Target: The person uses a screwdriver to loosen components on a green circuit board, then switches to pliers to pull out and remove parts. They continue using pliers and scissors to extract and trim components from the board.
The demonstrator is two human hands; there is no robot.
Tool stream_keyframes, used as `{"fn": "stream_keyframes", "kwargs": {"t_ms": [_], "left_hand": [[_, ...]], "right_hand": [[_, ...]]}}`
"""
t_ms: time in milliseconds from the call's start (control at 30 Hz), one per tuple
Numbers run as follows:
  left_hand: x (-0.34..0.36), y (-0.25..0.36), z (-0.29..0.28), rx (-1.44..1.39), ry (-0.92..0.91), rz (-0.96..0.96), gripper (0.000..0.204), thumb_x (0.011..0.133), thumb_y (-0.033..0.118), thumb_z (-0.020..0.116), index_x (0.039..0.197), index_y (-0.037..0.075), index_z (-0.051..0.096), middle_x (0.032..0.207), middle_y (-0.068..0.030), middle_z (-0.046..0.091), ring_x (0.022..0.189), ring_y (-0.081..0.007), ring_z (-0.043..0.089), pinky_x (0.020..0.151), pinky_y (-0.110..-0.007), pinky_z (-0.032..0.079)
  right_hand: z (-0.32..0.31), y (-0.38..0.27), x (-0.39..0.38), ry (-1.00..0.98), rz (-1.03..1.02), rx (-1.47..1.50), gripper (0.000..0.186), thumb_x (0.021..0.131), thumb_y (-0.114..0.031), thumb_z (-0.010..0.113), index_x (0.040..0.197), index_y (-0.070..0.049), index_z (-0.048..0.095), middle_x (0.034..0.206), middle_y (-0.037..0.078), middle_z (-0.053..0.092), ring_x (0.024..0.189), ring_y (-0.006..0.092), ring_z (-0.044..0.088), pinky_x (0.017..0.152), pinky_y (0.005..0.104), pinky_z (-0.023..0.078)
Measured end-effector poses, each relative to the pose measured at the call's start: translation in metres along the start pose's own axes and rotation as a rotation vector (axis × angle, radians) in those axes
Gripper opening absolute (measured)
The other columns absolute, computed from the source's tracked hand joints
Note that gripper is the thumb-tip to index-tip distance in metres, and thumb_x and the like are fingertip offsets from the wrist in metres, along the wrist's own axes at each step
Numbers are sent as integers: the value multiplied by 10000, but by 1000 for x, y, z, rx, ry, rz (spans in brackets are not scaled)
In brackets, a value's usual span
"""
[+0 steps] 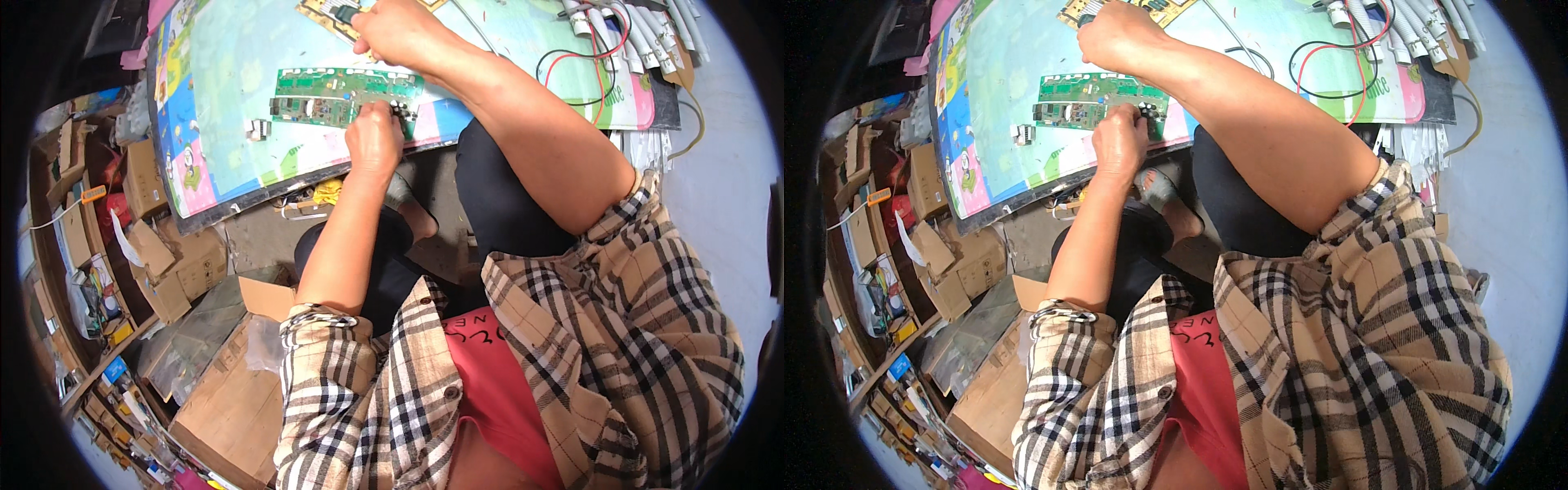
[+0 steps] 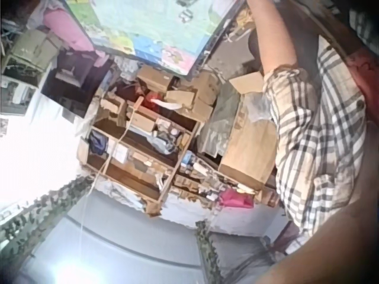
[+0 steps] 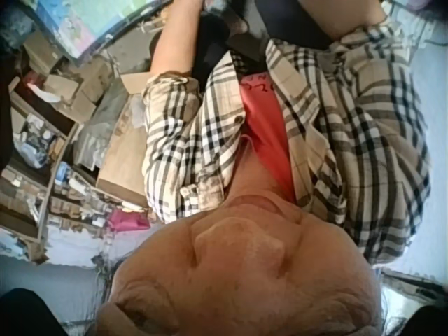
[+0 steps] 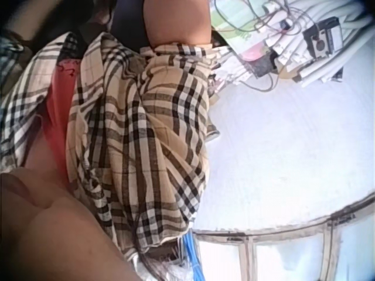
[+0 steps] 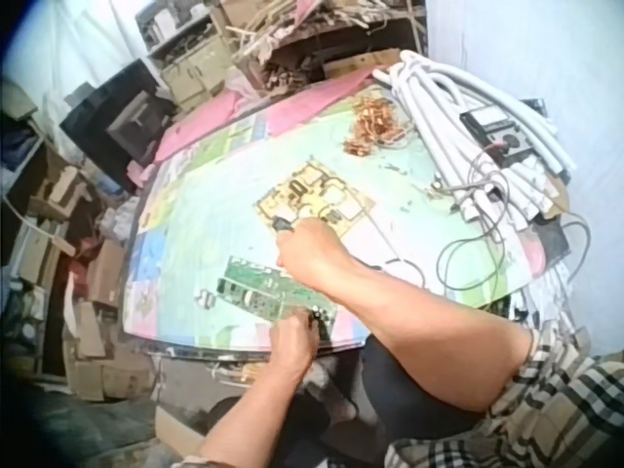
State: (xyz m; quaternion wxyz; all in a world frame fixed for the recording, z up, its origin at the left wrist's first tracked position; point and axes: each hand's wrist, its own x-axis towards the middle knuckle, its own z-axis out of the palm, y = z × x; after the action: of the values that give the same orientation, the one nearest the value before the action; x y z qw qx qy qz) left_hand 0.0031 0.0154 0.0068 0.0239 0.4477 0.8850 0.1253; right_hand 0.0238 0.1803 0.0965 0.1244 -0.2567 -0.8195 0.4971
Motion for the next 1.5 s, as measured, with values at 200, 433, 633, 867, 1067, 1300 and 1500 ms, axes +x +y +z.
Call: {"fn": "stream_keyframes", "kwargs": {"t_ms": [200,433,633,867,1067,1300,1500], "left_hand": [[-1,5,13,124,10,61,64,762,69,581,791,14,564,804,-183,606,685,-366,642,612,-445,525],[-2,7,9,104,9,47,38,763,52,567,776,18,575,802,-167,605,682,-353,648,604,-435,529],[0,2,5,42,-39,-22,122,775,130,634,840,32,603,853,-173,629,738,-376,640,674,-472,508],[20,-15,-26,-650,-9,-356,247,903,231,597,894,-14,628,875,-147,677,774,-236,677,674,-359,532],[24,-14,-58,-1937,53,-687,632,867,504,599,1142,-46,455,1076,-186,544,1010,-275,581,880,-408,499],[31,-36,-45,-2229,195,-791,240,955,241,511,1057,24,504,989,-150,615,880,-289,614,818,-439,512],[38,-28,-44,-2236,329,-723,196,938,102,529,1046,-53,476,937,-113,543,795,-217,571,698,-375,505]], "right_hand": [[0,14,4,-13,-76,-70,327,809,-222,507,737,46,681,731,231,661,740,345,655,718,402,503],[-10,0,-5,-6,134,221,348,809,-222,488,714,55,675,712,223,661,727,342,657,746,405,498],[-8,-6,-13,-68,158,261,318,868,-236,500,739,11,653,610,79,556,576,170,518,580,303,404],[-8,-3,-17,-172,19,74,317,889,-220,488,772,44,620,635,76,601,523,166,530,516,317,413],[-7,-26,-35,-403,28,231,346,848,-237,494,818,78,634,800,223,671,748,305,668,698,394,496],[16,-28,-62,-502,-287,-255,353,825,-189,569,1081,54,565,955,285,623,946,417,598,846,466,467],[13,-19,-60,-244,-537,-515,392,639,-82,709,1010,-10,603,1215,183,470,1095,368,492,914,407,440]]}}
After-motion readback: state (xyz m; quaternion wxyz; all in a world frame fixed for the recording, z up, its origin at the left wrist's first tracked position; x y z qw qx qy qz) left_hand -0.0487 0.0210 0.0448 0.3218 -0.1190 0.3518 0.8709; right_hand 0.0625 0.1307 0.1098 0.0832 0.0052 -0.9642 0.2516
